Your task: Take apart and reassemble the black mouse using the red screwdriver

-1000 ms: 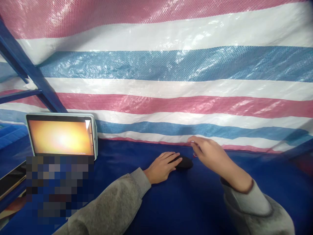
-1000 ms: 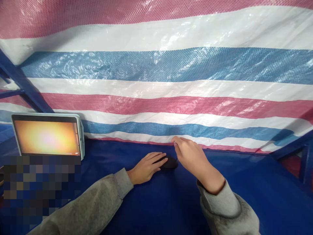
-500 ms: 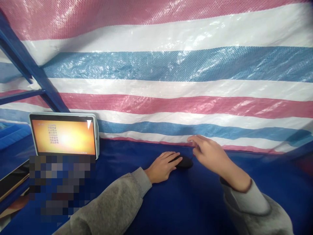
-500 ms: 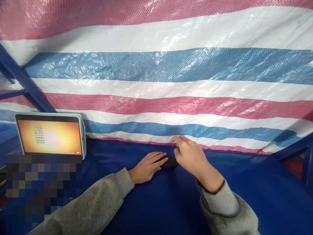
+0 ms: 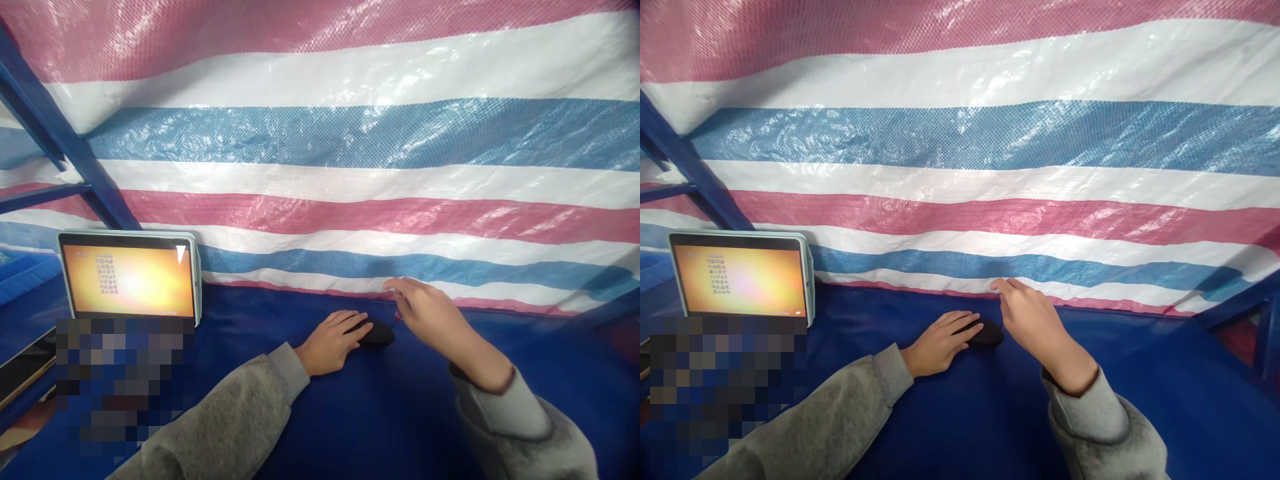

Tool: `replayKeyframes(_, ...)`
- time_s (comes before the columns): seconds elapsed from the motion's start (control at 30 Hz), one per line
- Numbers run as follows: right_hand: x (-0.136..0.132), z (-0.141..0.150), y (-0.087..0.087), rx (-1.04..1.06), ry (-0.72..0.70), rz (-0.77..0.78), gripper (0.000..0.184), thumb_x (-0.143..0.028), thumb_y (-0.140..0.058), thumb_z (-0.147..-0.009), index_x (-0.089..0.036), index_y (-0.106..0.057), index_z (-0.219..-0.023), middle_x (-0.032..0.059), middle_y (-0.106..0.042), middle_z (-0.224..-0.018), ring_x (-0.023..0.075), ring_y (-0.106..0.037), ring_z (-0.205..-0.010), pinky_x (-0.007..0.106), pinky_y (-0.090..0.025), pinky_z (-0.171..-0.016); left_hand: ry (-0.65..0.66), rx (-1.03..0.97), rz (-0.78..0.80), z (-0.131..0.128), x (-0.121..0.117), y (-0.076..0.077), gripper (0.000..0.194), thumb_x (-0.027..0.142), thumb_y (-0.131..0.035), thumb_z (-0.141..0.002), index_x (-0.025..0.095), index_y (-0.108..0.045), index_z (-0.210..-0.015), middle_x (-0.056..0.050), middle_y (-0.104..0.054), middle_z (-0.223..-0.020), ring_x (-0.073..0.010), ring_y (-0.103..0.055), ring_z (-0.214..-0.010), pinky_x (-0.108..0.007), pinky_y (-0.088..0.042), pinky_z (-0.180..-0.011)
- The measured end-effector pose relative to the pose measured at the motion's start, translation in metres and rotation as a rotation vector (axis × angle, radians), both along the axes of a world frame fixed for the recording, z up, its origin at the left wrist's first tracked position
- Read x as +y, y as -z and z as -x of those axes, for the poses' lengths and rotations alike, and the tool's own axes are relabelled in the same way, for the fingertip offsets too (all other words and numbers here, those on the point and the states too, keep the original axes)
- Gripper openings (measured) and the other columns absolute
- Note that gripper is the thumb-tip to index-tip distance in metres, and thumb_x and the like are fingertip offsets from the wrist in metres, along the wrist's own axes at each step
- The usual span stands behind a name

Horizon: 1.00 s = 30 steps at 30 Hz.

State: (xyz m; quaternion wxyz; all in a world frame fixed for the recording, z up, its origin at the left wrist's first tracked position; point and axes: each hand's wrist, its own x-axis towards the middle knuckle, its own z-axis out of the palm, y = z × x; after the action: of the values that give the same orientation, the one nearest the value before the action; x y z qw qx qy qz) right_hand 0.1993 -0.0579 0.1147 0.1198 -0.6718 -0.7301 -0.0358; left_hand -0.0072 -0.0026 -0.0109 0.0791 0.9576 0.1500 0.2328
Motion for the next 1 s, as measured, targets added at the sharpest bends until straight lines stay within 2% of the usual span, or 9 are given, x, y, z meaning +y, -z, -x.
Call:
replayKeyframes(0.1, -0.0002, 0.0, -0.0006, 0.001, 0.004, 0.02, 0.037, -0.009, -0.042, -0.082, -0.02, -0.062, -0.112, 0.0057, -0.068, -0.1, 0.0199, -0.064, -0.079, 0.03, -0.038, -0.067, 0.001, -0.01, 0.002, -0.0002, 0.0005, 0.001, 0.05, 0.019, -0.048, -0.098, 0.021, -0.036, -0.147, -0.009, -0.043, -0.15, -0.0254, -0.039, -0.139, -0.046, -0.035, -0.114)
replayKeyframes(0.27, -0.0007, -0.001, -0.0004, 0.021, 0.023, -0.001, 0.038, -0.013, -0.039, -0.088, -0.02, -0.061, -0.117, 0.0068, -0.071, -0.099, 0.0216, -0.065, -0.081, 0.031, -0.039, -0.068, 0.008, -0.01, 0.003, -0.0006, 0.0003, 0.0002, 0.05, 0.019, -0.048, -0.097, 0.021, -0.038, -0.146, -0.009, -0.043, -0.15, -0.0256, -0.039, -0.139, -0.046, -0.035, -0.114)
replayKeyframes(0.43, -0.0012, 0.001, 0.0002, -0.015, 0.019, -0.028, 0.039, -0.01, -0.044, -0.082, -0.021, -0.062, -0.114, 0.0065, -0.068, -0.105, 0.0194, -0.065, -0.077, 0.03, -0.039, -0.066, 0.001, -0.015, 0.016, -0.0001, 0.0001, -0.0001, 0.05, 0.02, -0.048, -0.097, 0.022, -0.037, -0.146, -0.009, -0.042, -0.151, -0.0251, -0.039, -0.139, -0.046, -0.035, -0.115)
replayKeyframes(0.57, 0.0, 0.0004, 0.0011, 0.003, 0.021, -0.021, 0.034, -0.016, -0.039, -0.089, -0.019, -0.062, -0.114, 0.0069, -0.069, -0.096, 0.0195, -0.064, -0.075, 0.03, -0.039, -0.066, 0.002, -0.014, 0.013, -0.0001, 0.0004, 0.0012, 0.05, 0.019, -0.048, -0.097, 0.021, -0.038, -0.146, -0.009, -0.042, -0.15, -0.0249, -0.039, -0.139, -0.046, -0.035, -0.115)
replayKeyframes(0.73, 0.0, 0.0009, 0.0001, -0.028, 0.037, -0.015, 0.039, -0.011, -0.043, -0.083, -0.019, -0.062, -0.116, 0.0072, -0.07, -0.102, 0.0206, -0.065, -0.078, 0.031, -0.039, -0.066, 0.002, -0.005, 0.006, -0.0003, 0.0001, 0.0008, 0.051, 0.019, -0.049, -0.097, 0.021, -0.037, -0.146, -0.009, -0.042, -0.151, -0.0252, -0.038, -0.139, -0.046, -0.035, -0.115)
replayKeyframes(0.87, -0.0006, 0.0017, 0.0001, -0.024, 0.046, -0.002, 0.036, -0.016, -0.037, -0.091, -0.019, -0.061, -0.117, 0.0071, -0.072, -0.095, 0.0226, -0.066, -0.079, 0.032, -0.039, -0.066, 0.001, -0.001, 0.008, -0.0002, -0.0003, -0.0006, 0.051, 0.019, -0.05, -0.096, 0.02, -0.038, -0.146, -0.009, -0.043, -0.15, -0.025, -0.039, -0.139, -0.045, -0.035, -0.115)
replayKeyframes(1.0, -0.0015, 0.0024, 0.0002, -0.036, 0.026, -0.016, 0.041, -0.01, -0.04, -0.085, -0.02, -0.06, -0.119, 0.0064, -0.071, -0.102, 0.0219, -0.067, -0.081, 0.031, -0.039, -0.066, -0.002, -0.001, 0.003, 0.0, 0.0, -0.0005, 0.051, 0.019, -0.05, -0.096, 0.019, -0.039, -0.146, -0.009, -0.043, -0.15, -0.0251, -0.039, -0.139, -0.044, -0.034, -0.115)
